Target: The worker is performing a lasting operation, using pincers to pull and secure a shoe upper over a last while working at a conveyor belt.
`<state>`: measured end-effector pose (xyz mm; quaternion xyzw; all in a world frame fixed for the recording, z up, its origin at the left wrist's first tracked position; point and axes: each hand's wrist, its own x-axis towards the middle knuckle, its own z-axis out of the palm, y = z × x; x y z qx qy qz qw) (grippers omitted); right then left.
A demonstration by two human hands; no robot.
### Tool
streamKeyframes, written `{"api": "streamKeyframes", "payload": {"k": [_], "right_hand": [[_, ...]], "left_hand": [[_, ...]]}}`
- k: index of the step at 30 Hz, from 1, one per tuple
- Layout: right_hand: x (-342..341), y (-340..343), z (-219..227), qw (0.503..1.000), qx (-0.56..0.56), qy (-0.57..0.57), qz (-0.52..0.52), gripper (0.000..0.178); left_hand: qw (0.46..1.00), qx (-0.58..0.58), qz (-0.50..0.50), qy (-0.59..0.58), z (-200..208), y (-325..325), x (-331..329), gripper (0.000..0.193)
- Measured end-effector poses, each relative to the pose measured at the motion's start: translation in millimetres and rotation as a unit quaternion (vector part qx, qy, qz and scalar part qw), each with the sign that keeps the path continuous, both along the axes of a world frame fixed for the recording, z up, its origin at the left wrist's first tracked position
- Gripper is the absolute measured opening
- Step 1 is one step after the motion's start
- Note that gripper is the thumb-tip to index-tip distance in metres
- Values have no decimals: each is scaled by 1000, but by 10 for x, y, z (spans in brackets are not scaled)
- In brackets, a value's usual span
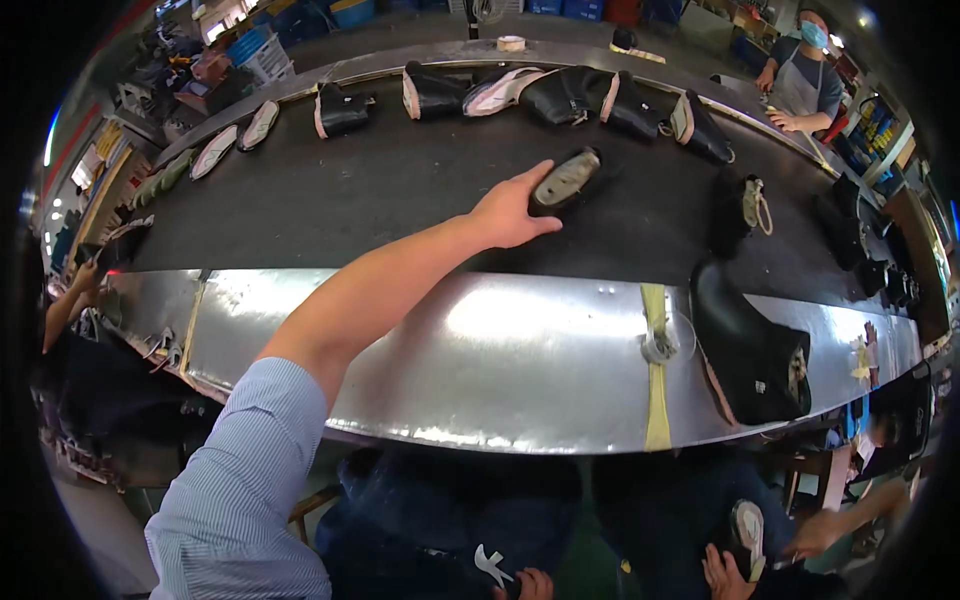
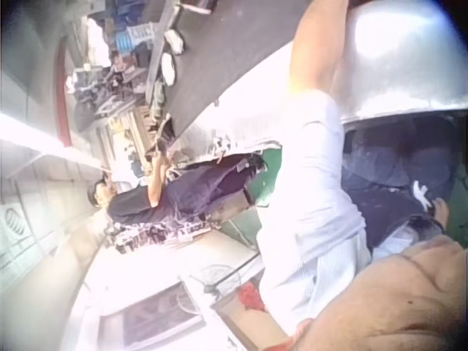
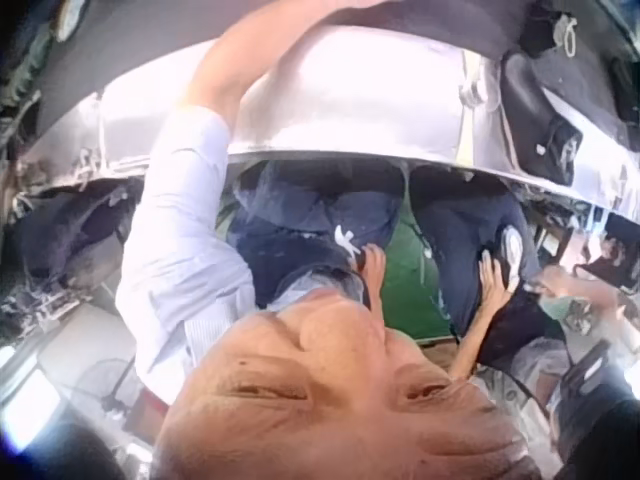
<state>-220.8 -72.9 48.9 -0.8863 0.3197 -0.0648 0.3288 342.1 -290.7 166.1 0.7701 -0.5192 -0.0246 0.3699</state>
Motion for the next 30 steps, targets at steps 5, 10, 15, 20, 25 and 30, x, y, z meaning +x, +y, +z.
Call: {"api": "streamKeyframes", "payload": {"k": [5, 10, 15, 20, 25, 30], "right_hand": [[35, -381, -447, 993, 105, -27, -56, 38], [468, -784, -382, 986, 134, 88, -39, 36], [-51, -439, -967, 989, 40, 141, -29, 55], [-627, -272, -1686, 992, 71, 99, -17, 46], [207, -565, -880, 995, 74, 54, -30, 41], [745, -541, -7, 998, 51, -6, -43, 36]], "left_hand": [[976, -2, -30, 215, -44, 20, 1010, 61], [829, -175, 518, 114, -155, 220, 2659, 60], [833, -103, 410, 357, -153, -247, 3183, 93], [840, -20, 417, 348, -36, -194, 3439, 84], [825, -60, 366, 427, 29, 74, 3228, 57], [767, -147, 233, 579, 275, 974, 2480, 34]]}}
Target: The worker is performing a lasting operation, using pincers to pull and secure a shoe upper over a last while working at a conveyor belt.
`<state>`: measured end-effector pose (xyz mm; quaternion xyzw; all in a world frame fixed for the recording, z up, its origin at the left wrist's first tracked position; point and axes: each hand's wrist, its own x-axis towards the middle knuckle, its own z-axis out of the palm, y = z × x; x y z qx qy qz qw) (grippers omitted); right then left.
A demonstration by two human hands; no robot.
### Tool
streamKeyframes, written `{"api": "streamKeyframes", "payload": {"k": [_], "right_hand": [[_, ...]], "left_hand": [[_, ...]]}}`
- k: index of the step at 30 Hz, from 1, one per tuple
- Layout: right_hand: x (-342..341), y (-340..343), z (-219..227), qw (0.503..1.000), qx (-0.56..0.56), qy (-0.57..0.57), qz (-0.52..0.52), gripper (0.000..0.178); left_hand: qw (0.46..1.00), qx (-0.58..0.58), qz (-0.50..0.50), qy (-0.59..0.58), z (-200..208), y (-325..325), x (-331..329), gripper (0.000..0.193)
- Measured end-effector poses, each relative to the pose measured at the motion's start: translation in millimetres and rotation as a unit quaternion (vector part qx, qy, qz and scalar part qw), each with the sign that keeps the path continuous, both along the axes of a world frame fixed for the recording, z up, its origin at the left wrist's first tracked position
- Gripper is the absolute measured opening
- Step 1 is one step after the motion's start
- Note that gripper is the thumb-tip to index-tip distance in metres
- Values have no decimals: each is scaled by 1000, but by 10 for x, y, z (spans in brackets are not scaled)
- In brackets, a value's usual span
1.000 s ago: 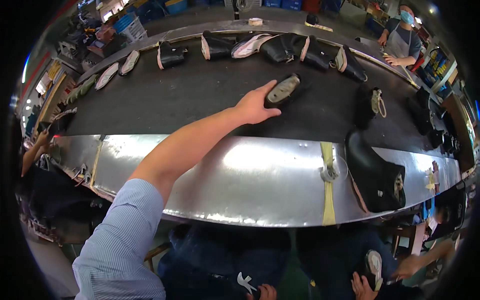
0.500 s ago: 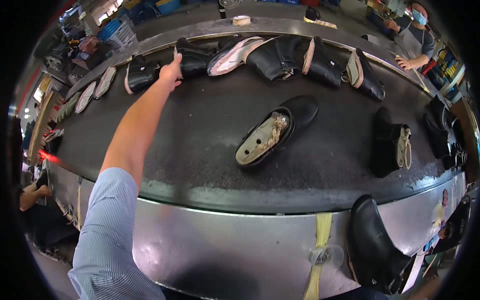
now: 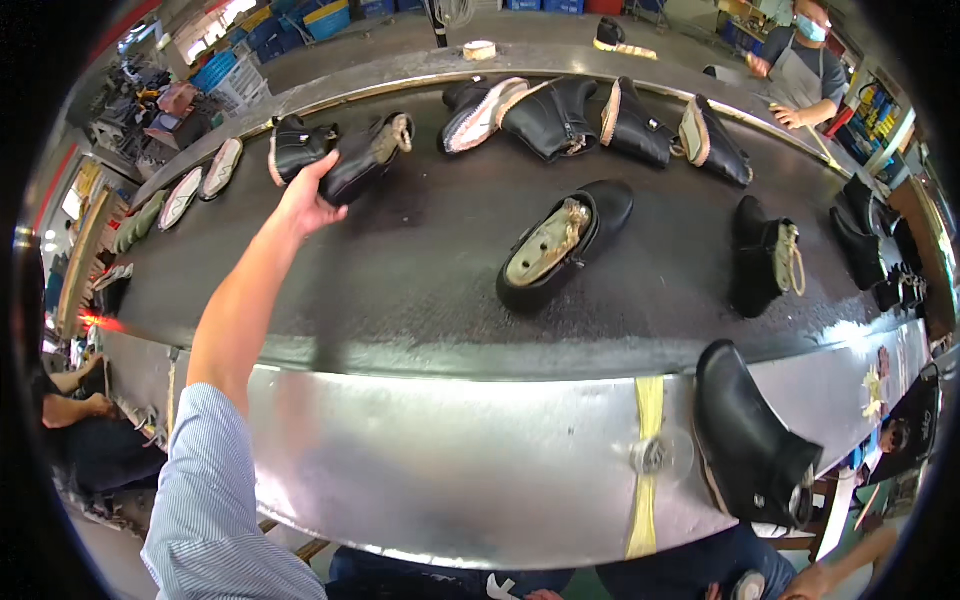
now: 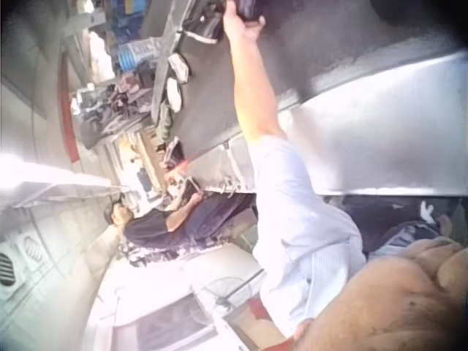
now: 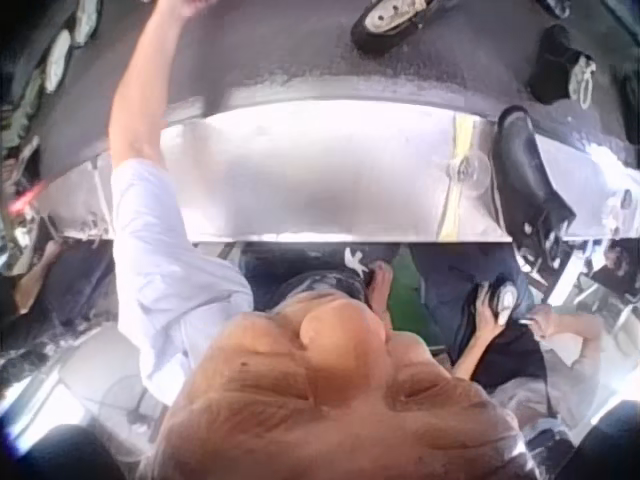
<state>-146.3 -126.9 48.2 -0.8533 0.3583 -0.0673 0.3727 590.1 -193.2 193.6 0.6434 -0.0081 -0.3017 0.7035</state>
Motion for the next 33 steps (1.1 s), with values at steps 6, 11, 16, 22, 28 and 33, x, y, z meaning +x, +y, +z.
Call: {"api": "streamKeyframes", "payload": {"k": [6, 11, 16, 22, 28, 33], "right_hand": [[-377, 541, 12, 999, 1, -40, 12, 50], [-676, 1104, 104, 990, -19, 138, -24, 59], [-959, 1489, 119, 975, 141, 93, -146, 54], [-1221, 1482, -43, 815, 435, -199, -326, 37], [-1557, 1625, -226, 499, 625, -421, -429, 52], [-1409, 1535, -60, 564, 584, -431, -395, 50]], "left_hand": [[968, -173, -72, -166, 425, 1549, -1399, 42], [905, -371, -92, -188, 607, 2487, -2296, 58], [928, -329, -146, -94, 412, 3376, -3685, 79], [896, -125, -425, -29, -299, 3261, -5232, 74], [669, -10, -702, -244, -798, 2674, -5947, 57], [527, -7, -734, -427, -684, 2419, -6201, 97]]}}
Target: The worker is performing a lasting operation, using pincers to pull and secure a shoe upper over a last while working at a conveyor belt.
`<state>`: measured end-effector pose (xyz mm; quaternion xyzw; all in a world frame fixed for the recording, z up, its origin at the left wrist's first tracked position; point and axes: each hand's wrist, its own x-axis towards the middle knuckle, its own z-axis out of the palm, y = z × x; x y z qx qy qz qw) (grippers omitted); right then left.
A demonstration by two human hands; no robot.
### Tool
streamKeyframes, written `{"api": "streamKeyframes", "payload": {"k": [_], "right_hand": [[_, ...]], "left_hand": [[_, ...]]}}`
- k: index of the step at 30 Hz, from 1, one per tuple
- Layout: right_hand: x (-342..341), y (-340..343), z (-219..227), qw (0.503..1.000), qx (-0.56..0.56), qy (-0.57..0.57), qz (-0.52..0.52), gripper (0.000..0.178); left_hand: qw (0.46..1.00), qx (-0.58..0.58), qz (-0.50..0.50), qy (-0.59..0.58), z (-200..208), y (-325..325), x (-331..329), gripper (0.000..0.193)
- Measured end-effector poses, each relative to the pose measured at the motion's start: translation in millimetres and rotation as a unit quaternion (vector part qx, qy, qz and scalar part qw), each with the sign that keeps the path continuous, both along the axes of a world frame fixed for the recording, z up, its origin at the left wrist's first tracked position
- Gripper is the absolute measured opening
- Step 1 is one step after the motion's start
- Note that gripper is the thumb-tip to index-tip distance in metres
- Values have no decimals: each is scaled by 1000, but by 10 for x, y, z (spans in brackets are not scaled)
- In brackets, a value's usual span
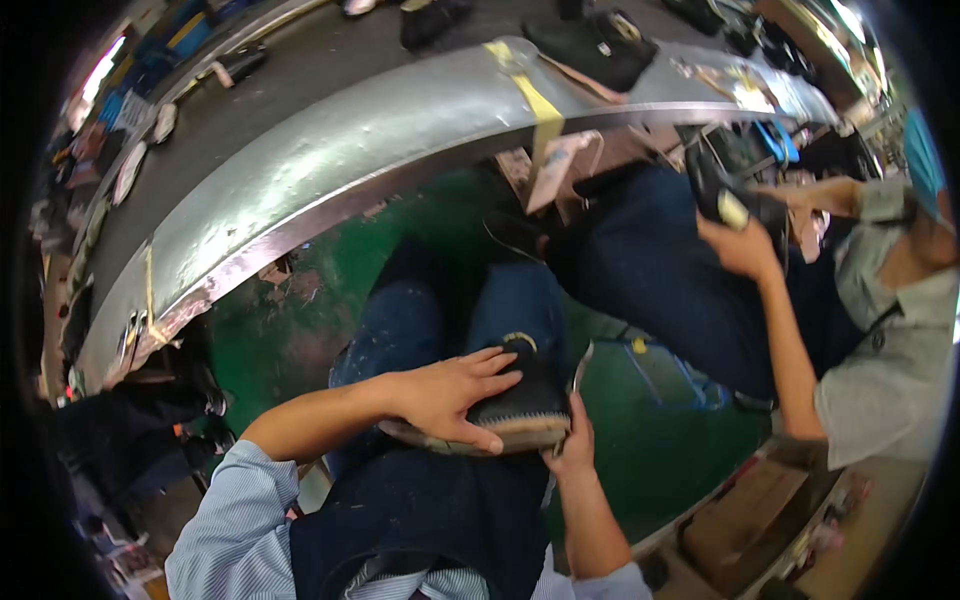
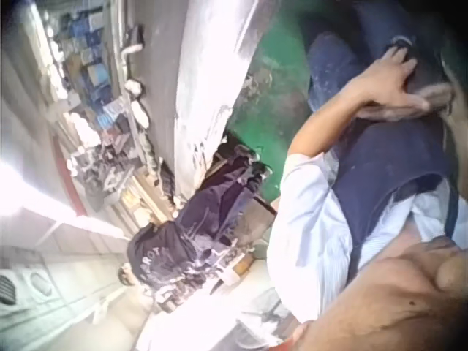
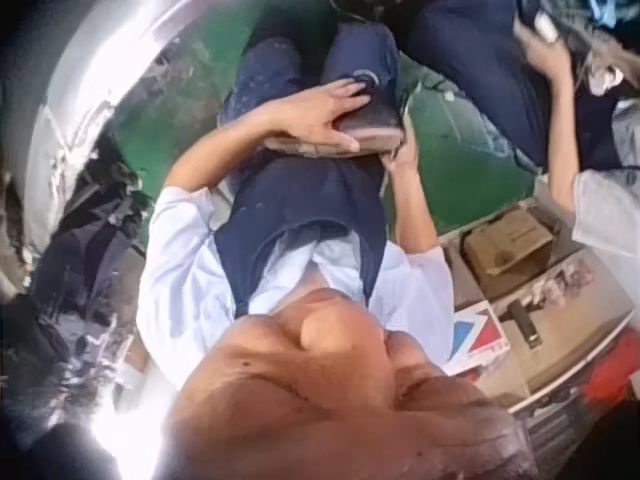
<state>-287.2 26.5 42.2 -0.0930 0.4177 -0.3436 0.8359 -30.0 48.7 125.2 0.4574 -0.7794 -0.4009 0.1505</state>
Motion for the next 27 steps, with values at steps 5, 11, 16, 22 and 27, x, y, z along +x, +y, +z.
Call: {"api": "streamKeyframes", "payload": {"k": [5, 11, 16, 22, 27], "right_hand": [[332, -317, 132, 1000, -17, -1, -7, 25], [650, -524, 319, 990, -123, -25, 69, 28], [1073, -697, 693, 977, -168, -59, 119, 36], [1034, -392, 1082, 846, -353, 119, 382, 44], [1241, -202, 1180, 766, -366, 77, 523, 46]], "left_hand": [[996, 55, 25, 64, -233, -567, -111, 101], [823, 354, 90, 435, -323, -669, 407, 78], [739, 285, 226, 567, -235, -326, 652, 82], [838, 23, 422, 344, -20, 404, 1013, 78], [842, -7, 453, 293, -236, 680, 1202, 66]]}}
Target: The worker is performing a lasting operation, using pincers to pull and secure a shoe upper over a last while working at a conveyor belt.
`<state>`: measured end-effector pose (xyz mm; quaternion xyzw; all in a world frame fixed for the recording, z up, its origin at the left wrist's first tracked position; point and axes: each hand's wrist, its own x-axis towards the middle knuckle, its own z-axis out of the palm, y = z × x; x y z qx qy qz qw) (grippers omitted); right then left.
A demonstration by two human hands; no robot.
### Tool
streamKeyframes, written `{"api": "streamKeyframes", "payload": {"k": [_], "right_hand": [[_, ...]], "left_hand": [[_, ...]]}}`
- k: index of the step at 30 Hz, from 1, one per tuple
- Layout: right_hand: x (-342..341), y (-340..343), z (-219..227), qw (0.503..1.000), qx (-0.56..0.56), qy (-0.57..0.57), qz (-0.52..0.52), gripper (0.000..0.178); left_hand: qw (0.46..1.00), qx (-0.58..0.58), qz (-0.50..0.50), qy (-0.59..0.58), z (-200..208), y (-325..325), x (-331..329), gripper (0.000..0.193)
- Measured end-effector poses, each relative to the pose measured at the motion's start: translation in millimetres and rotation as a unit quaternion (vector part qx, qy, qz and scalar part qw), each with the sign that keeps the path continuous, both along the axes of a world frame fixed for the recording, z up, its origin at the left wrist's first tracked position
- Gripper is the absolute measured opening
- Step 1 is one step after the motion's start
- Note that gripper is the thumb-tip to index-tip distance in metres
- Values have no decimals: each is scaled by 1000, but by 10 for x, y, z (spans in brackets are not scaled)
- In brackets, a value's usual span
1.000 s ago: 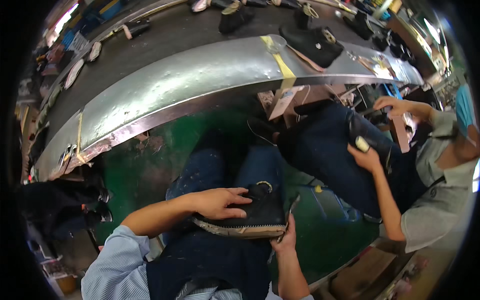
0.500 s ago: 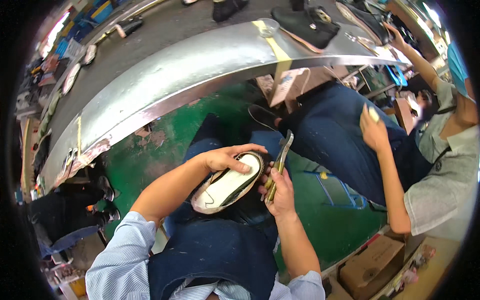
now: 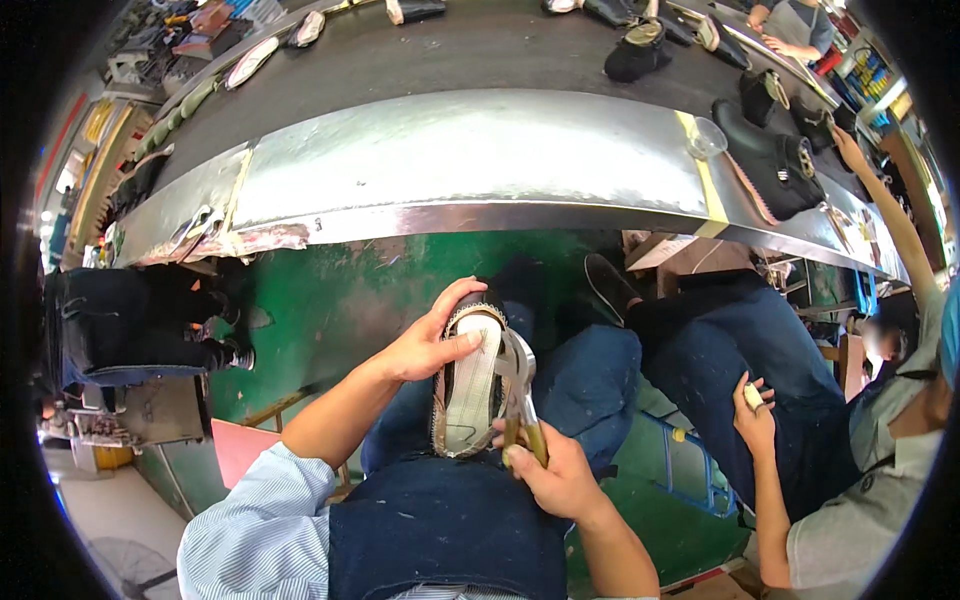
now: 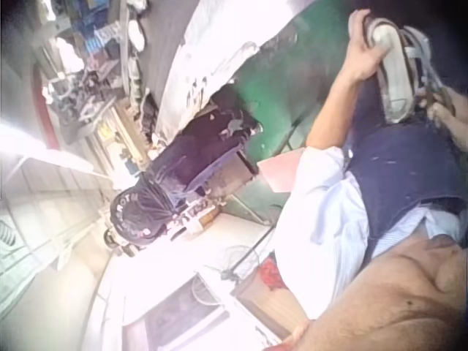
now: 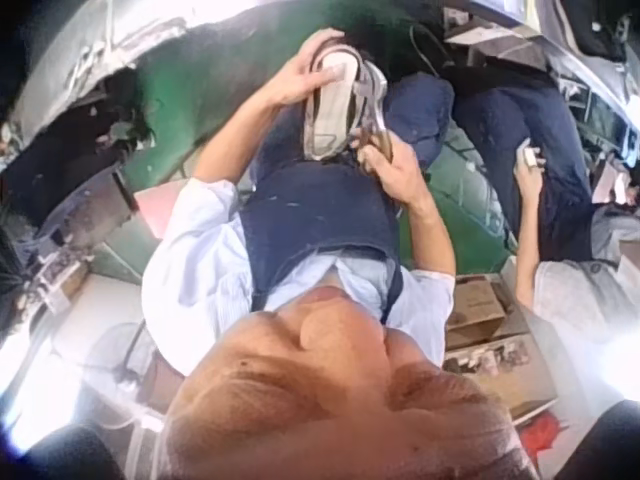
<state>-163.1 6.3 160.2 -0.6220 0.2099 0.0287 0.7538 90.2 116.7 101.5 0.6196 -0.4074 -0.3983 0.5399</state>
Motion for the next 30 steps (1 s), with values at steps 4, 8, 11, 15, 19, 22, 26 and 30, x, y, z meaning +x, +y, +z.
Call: {"api": "streamKeyframes", "payload": {"k": [4, 8, 11, 15, 19, 22, 26, 30], "right_hand": [[247, -118, 17, 985, 167, 11, 33, 41], [404, -175, 317, 936, 341, 83, -12, 47], [491, -161, 275, 983, 98, 147, 41, 32], [513, 24, -327, 935, -356, -1, 10, 24], [500, -12, -91, 947, -320, -3, -16, 25], [346, -114, 107, 974, -204, 82, 50, 26], [305, -108, 196, 990, -54, 108, 75, 30], [247, -32, 23, 992, 82, 72, 65, 35]], "left_hand": [[999, 14, 19, -22, 59, 17, 6, 61], [999, 2, 21, -32, 16, 51, 4, 55], [999, -9, 30, 2, 16, 78, 7, 51], [995, -38, 84, 30, -95, 101, 1, 51], [993, -14, 7, 116, -7, 134, 186, 66], [988, 24, -81, 127, 85, 143, 322, 82], [984, 46, -92, 144, 259, 29, 344, 91], [987, 60, -126, 83, 231, -44, 309, 90]]}}
